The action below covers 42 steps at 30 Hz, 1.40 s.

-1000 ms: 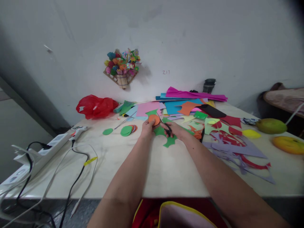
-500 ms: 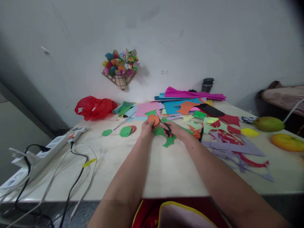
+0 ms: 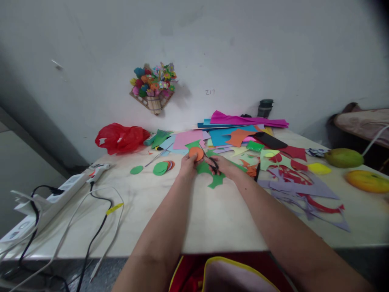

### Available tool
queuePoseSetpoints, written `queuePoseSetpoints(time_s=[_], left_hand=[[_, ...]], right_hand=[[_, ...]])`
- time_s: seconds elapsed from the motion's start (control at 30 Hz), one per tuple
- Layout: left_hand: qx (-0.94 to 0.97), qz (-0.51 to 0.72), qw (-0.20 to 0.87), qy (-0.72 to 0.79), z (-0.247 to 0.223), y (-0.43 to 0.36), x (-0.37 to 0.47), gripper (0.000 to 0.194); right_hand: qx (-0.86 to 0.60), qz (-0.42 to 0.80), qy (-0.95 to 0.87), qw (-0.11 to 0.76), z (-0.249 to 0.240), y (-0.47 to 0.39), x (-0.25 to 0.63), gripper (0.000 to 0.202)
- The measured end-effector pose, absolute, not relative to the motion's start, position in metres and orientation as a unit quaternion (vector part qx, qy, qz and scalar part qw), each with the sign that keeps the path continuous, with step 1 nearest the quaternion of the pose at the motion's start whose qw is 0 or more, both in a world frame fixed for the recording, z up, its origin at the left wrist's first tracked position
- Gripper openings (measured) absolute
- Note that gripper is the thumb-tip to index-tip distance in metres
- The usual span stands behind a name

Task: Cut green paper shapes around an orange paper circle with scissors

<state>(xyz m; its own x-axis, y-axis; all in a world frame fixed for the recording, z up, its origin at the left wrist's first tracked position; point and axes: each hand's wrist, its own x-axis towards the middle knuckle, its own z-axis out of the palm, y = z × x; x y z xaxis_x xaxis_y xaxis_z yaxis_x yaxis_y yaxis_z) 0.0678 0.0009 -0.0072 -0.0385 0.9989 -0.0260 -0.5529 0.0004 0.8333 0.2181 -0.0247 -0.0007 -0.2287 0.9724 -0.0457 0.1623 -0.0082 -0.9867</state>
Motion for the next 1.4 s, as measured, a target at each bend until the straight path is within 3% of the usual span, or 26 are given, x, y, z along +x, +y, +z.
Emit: queuePoseSetpoints(time_s=[0.37, 0.73, 1.03, 1.4], left_hand=[[0.324, 0.628, 0.614, 0.352, -0.0069, 0.0012, 0.0665, 0.017], [0.331, 0.621, 0.623, 0.342, -0.0051, -0.0012, 0.0655, 0.008], [0.349, 0.616, 0.618, 0.341, -0.0089, 0.0016, 0.0637, 0.018], [0.348, 0.616, 0.621, 0.338, -0.0061, -0.0004, 0.0640, 0.012]], right_hand=[[-0.491, 0.516, -0.592, 0.378, 0.0042, -0.0283, 0.2166, 0.026], [-0.498, 0.504, -0.598, 0.374, 0.0060, -0.0295, 0.2177, 0.029], [-0.490, 0.500, -0.606, 0.377, 0.0005, -0.0250, 0.2204, 0.031], [-0.510, 0.492, -0.602, 0.368, 0.0086, -0.0296, 0.2181, 0.031]])
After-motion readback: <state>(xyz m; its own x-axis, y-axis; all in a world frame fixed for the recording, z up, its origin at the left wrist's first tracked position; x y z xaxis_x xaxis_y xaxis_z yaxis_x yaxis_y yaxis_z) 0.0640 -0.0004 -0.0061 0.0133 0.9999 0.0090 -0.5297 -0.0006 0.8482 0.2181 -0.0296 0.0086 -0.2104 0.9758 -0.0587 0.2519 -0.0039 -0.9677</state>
